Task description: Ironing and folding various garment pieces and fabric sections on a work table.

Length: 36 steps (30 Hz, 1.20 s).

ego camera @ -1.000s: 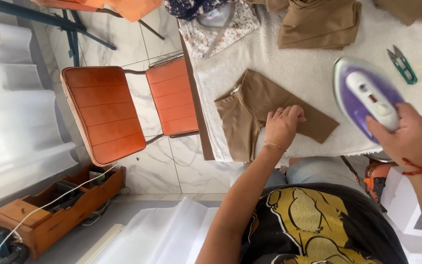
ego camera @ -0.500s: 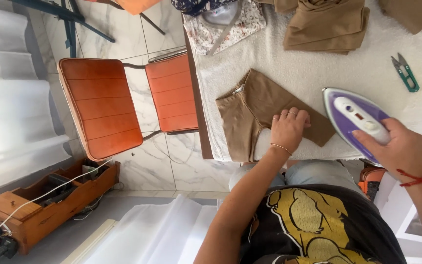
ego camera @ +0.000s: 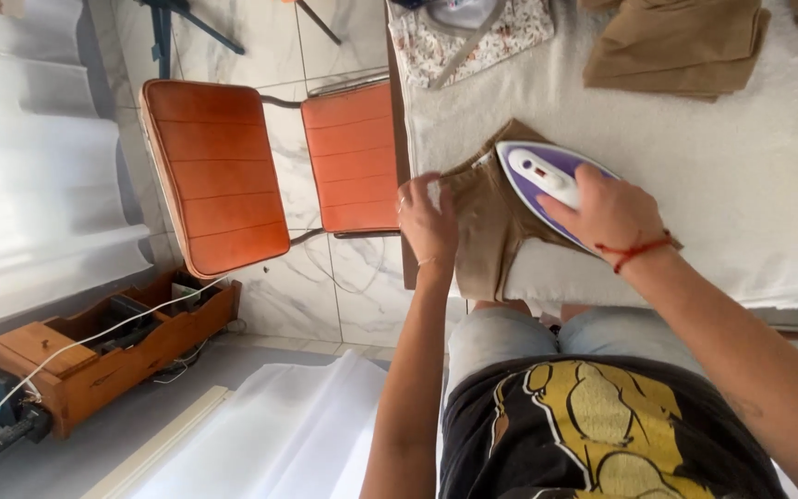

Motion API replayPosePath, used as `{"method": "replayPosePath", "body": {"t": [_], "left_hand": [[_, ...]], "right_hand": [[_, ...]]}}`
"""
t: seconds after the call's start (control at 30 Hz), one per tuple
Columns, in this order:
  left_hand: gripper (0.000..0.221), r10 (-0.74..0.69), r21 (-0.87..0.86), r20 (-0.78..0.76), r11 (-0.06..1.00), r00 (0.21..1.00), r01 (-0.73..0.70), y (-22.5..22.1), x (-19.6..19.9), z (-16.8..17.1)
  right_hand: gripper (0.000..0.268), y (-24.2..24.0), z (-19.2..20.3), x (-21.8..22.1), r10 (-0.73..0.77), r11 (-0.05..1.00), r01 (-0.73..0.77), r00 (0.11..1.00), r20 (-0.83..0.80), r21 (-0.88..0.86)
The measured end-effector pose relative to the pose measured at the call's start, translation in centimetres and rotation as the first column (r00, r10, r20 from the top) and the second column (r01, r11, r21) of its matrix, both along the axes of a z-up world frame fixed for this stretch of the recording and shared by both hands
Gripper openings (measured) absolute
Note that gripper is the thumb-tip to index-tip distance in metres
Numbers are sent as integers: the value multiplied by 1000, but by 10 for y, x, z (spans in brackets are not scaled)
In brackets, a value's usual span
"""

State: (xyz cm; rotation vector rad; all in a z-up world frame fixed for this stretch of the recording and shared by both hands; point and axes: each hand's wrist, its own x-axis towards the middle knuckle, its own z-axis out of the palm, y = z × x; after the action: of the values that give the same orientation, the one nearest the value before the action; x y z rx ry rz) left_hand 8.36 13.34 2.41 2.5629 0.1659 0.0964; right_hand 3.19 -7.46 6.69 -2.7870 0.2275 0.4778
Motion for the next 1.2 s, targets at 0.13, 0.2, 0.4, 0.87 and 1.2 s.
{"method": "replayPosePath", "body": {"t": [0.13, 0.2, 0.4, 0.87, 1.2], "left_hand": [[30, -133, 218, -64, 965, 989, 144, -15, 13, -18], [25, -135, 159, -173, 974, 976, 163, -11, 19, -12], [26, -82, 12, -253, 996, 964, 88, -6, 17, -23], [36, -57, 154, -306, 982, 950, 108, -6, 5, -27], [36, -50, 159, -320, 982, 946, 106, -9, 12, -31]], "right_hand": [[47, -4, 43, 6, 88, 993, -52, 915, -394, 101], [47, -26, 25, -23, 126, 992, -118, 913, -387, 44], [49, -38, 33, -36, 15, 998, -49, 823, -568, -44], [54, -3, -7, -14, -188, 973, 183, 982, -21, -143], [56, 6, 6, -1, -128, 992, 127, 977, -170, -19]]}}
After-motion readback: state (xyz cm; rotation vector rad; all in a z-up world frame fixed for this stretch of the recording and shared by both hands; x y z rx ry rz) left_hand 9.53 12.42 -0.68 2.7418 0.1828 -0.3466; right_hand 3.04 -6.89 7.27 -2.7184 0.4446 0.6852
